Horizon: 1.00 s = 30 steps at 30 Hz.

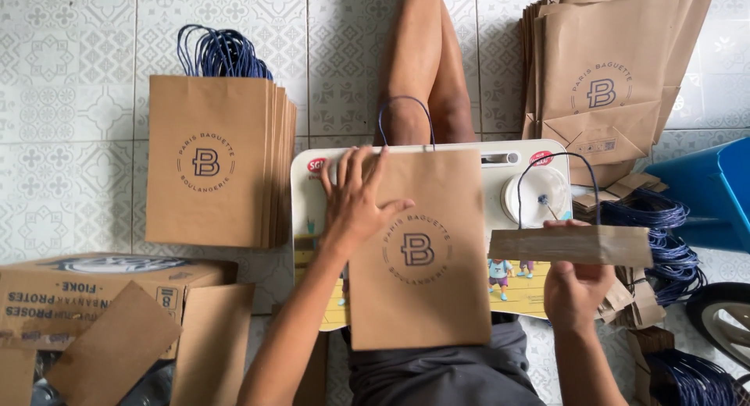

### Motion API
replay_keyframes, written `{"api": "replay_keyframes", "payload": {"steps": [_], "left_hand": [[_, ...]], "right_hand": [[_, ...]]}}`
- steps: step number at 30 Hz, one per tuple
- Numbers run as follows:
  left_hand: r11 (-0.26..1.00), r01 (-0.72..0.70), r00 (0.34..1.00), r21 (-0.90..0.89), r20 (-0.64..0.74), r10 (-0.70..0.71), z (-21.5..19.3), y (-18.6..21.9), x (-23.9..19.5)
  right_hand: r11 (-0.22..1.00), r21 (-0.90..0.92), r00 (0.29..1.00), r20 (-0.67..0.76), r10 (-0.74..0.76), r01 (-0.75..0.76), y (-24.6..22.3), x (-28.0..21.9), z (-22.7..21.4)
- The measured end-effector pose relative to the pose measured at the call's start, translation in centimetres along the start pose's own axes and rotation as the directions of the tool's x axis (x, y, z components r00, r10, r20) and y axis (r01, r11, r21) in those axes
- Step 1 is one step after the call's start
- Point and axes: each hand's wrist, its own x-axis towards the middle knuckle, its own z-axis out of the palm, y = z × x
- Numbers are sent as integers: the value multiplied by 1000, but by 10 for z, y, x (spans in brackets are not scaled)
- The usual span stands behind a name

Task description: The person sits on the floor and assembles brown paper bags by applying glue to the handle attachment points, inserting blue rope handles, and pressing the tabs to secure them. The person handles multiple bags and stacks the finished ones.

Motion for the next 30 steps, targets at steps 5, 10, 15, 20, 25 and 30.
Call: {"api": "replay_keyframes", "payload": {"steps": [5, 10, 15, 20, 25, 30], "left_hand": [[991, 76, 997, -111, 11, -75, 26, -2, -9], [988, 55, 991, -143, -115, -72, -6, 7, 7], [982, -30, 998, -188, -55, 20, -29, 15, 16], [947, -92, 996, -308, -27, 88, -45, 17, 30], [930, -19, 994, -368, 89, 55, -41, 21, 30], [876, 3, 997, -483, 66, 33, -48, 29, 24]], "right_hand": [[982, -172, 996, 60, -63, 73, 32, -20, 35], [975, -196, 992, 44, 114, -104, 9, -9, 66], [975, -211, 994, -71, -81, 64, 2, 37, 56], [948, -316, 999, 42, -21, 33, -20, 118, 42], [915, -394, 949, 249, 195, -84, -28, 188, 69], [891, -453, 825, 502, 257, -2, -15, 226, 96]]}}
